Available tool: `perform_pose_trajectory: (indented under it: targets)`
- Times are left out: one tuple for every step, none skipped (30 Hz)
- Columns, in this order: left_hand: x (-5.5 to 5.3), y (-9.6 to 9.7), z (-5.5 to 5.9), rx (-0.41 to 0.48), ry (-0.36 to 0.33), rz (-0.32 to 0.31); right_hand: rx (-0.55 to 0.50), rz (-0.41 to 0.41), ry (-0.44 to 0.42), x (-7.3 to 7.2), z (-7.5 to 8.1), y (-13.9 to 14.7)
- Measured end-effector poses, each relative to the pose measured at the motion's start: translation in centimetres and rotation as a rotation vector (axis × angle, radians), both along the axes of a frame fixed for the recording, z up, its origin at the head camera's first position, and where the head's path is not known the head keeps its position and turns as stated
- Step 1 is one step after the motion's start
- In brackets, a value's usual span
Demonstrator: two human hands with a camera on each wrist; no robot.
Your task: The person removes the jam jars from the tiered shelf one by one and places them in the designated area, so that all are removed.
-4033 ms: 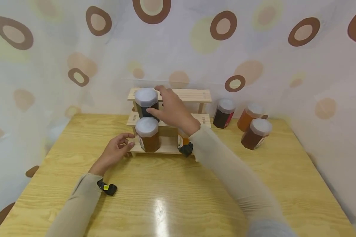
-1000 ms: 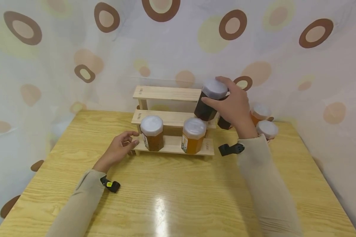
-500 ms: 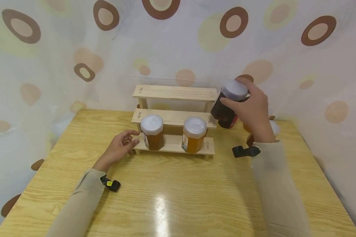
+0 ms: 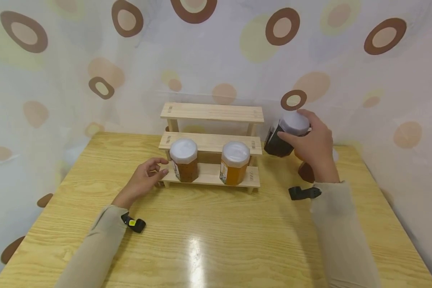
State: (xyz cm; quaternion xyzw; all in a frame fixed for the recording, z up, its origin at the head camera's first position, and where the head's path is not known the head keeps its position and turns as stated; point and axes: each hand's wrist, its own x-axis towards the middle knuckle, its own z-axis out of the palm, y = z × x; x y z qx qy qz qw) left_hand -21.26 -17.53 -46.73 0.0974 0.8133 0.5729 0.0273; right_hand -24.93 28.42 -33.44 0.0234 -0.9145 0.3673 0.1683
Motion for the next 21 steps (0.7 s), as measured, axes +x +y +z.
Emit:
perform_pose_trajectory:
  targets:
    - [0.0, 0.0, 0.0, 0.000, -0.001, 0.002, 0.004, -0.003, -0.003, -0.1, -0.4, 0.1]
    - [0.0, 0.0, 0.0, 0.001, -0.001, 0.002, 0.005, -0.005, -0.005, -0.1, -0.7, 0.2]
    - [0.0, 0.0, 0.0, 0.002, -0.002, 0.002, 0.008, -0.007, -0.009, -0.2, -1.1, 0.3]
    - [0.0, 0.0, 0.0, 0.002, -0.003, 0.001, 0.015, -0.010, -0.014, -0.2, -1.4, 0.4]
    - [0.0, 0.0, 0.0, 0.002, -0.003, -0.001, 0.018, -0.012, -0.017, -0.2, -1.7, 0.4]
    - [0.0, 0.0, 0.0, 0.001, -0.004, -0.001, 0.013, -0.011, -0.022, -0.2, -2.0, 0.5]
    - [-0.1, 0.0, -0.1, 0.002, -0.007, -0.001, 0.010, -0.009, -0.029, -0.2, -2.4, 0.5]
    - [-0.1, 0.0, -0.1, 0.001, -0.008, -0.002, 0.007, -0.007, -0.036, -0.2, -2.7, 0.6]
    - [-0.1, 0.0, -0.2, -0.001, -0.007, -0.002, 0.005, -0.004, -0.044, -0.2, -3.0, 0.6]
    - [-0.1, 0.0, -0.2, -0.003, -0.006, -0.004, 0.006, -0.002, -0.048, -0.1, -3.3, 0.7]
    - [-0.1, 0.0, -0.2, -0.003, -0.005, -0.005, 0.001, -0.001, -0.057, -0.1, -3.6, 0.7]
    - [-0.2, 0.0, -0.2, -0.002, -0.003, -0.006, -0.003, 0.002, -0.064, -0.1, -3.9, 0.7]
    - [-0.2, 0.0, -0.2, 0.000, -0.003, -0.007, -0.002, 0.005, -0.066, -0.2, -4.1, 0.7]
    - [-0.2, 0.0, -0.2, 0.002, -0.003, -0.008, -0.008, 0.010, -0.067, -0.2, -4.4, 0.7]
    - [-0.2, 0.0, -0.2, 0.003, -0.003, -0.008, -0.011, 0.015, -0.068, -0.3, -4.7, 0.8]
    - [-0.2, 0.0, -0.2, 0.006, -0.005, -0.009, -0.012, 0.018, -0.069, -0.3, -4.9, 0.8]
    - [-0.2, 0.0, -0.2, 0.006, -0.007, -0.008, -0.013, 0.022, -0.070, -0.4, -5.1, 0.8]
    - [-0.2, 0.0, -0.2, 0.006, -0.008, -0.007, -0.012, 0.029, -0.066, -0.4, -5.4, 0.8]
    - [-0.2, 0.0, -0.1, 0.005, -0.010, -0.006, -0.011, 0.033, -0.066, -0.5, -5.6, 0.8]
    - [-0.2, 0.0, -0.1, 0.005, -0.012, -0.006, -0.011, 0.036, -0.069, -0.5, -5.8, 0.8]
    - [-0.2, 0.0, -0.1, 0.005, -0.013, -0.005, -0.005, 0.037, -0.071, -0.6, -6.0, 0.8]
